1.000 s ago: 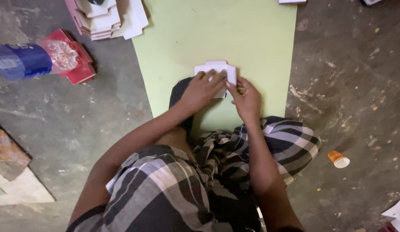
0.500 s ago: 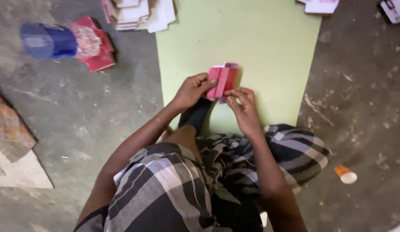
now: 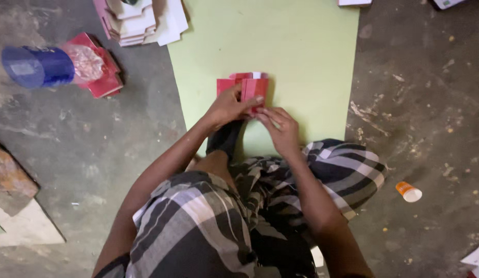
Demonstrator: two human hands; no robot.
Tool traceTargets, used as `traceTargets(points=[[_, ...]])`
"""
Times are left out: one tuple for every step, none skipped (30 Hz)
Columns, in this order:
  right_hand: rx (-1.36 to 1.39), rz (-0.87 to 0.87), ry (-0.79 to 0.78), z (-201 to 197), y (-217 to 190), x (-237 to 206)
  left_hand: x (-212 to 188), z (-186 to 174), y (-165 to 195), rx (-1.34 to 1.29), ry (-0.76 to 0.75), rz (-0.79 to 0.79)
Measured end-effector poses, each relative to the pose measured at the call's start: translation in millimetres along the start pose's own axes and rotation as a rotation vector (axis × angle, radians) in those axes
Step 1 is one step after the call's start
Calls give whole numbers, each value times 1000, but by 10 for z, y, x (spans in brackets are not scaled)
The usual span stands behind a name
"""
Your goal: The person sits on the floor and repeatedly folds red paper covers around white paper stacks, pressing the folds to secure them. They place finished units aside and pick up new stacks to continue the process.
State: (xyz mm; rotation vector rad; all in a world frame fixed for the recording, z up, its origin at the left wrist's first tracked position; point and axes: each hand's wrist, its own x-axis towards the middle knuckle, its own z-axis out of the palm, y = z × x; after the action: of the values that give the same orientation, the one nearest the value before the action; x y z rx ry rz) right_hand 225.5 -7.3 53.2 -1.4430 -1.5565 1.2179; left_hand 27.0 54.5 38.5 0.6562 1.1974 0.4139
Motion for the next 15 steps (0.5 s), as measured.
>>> traceTargets(points=[[-222,-132,22,35,-44,12,-11,-4,-46,55,66,14],[-436,-273,41,66,-86,29,-11,-14,-83,32,44,17],[-648,-420,74,96,-124,39,-14,-32,-118,18,19,27],[-620,-420,88,114,-155,40,-12,-41,-145,9,-22,38],[-602,-412,106,133,-175,27,-16,-51,-173,-46,-49,43],[-584,-404,122,144,-185,6,-23,-54,-195,-102,-77,47],[-472,-327,124,158,-177,-20,-31,-54,-216,-159,-97,55],[-358,-256,120,177,-161,-48,-41,-47,-233,-188,-81,67],[-240,-182,108,198,-131,-67,-54,-33,-251,-222,-60,73],[-321,-235,126,227,-100,-78,-72,-17,-266,-254,-38,75],[-403,-290,147,256,-65,-63,-82,-1,-277,-219,-4,70],[-484,-347,171,276,-45,-34,-92,15,-282,-182,31,65],[-295,-257,132,279,-37,18,-94,31,-285,-149,57,58],[-107,-157,84,251,-60,62,-91,41,-281,-201,47,76],[89,-54,35,200,-118,92,-87,44,-277,-250,46,92]])
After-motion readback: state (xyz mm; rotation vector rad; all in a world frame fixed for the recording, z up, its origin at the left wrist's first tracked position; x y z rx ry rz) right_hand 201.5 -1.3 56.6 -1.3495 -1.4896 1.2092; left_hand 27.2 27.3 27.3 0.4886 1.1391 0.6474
